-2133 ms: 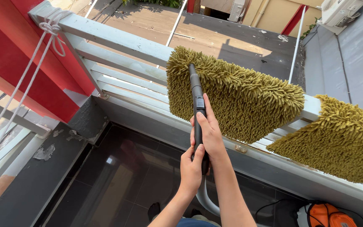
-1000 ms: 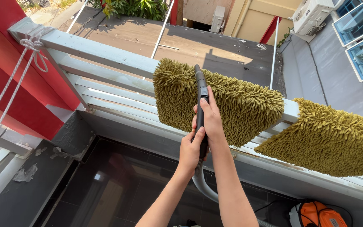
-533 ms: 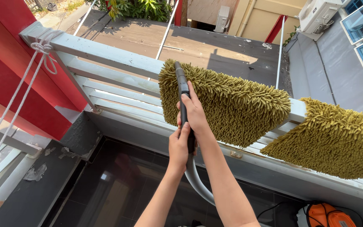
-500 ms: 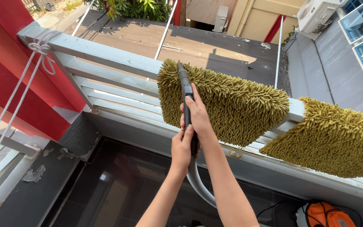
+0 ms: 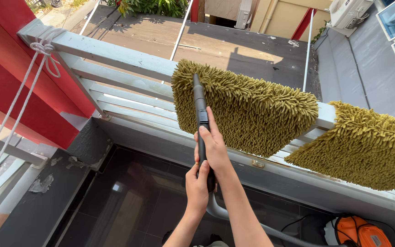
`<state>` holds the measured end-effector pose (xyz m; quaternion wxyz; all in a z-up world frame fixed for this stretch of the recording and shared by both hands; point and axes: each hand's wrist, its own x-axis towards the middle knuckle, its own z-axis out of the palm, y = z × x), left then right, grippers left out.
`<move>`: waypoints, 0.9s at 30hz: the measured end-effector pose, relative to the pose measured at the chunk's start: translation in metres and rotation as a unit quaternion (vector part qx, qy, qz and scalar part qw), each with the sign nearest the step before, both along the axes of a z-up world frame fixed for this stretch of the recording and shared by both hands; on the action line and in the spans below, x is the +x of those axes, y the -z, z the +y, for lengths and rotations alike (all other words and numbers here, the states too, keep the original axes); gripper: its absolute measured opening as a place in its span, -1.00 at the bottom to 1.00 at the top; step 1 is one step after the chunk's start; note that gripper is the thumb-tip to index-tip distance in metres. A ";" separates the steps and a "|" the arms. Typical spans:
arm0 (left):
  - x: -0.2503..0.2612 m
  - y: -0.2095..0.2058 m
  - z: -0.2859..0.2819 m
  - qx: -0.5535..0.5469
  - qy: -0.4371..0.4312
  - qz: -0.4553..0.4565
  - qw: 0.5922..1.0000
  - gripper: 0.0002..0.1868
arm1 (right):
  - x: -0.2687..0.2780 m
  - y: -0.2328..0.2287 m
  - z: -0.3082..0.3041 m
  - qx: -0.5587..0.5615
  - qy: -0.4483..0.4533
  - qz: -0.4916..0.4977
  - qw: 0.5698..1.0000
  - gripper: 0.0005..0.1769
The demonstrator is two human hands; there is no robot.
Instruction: The person uses a vacuum cleaner with a hose attachment to clean two shaggy mats hanging on a balcony railing. The person moves the vacuum nozzle back and forth across the surface of the mats to remove dust and debris.
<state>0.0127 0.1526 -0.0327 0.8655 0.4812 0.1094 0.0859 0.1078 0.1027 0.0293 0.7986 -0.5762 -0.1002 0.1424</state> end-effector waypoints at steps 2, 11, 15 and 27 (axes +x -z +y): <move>-0.005 0.003 0.008 -0.008 -0.011 0.007 1.000 -0.61 | -0.004 0.006 0.013 0.002 -0.017 -0.009 1.000 -0.19; -0.012 0.004 -0.020 0.037 0.057 -0.009 0.998 -0.70 | -0.019 0.007 -0.033 0.029 0.006 0.013 0.999 -0.17; -0.021 0.006 -0.047 0.071 0.110 -0.008 0.991 -0.72 | -0.033 0.003 -0.070 0.010 0.051 0.025 0.998 -0.10; -0.032 0.013 -0.100 0.096 0.227 -0.055 0.968 -0.65 | -0.060 -0.023 -0.140 0.035 0.167 0.032 0.985 0.08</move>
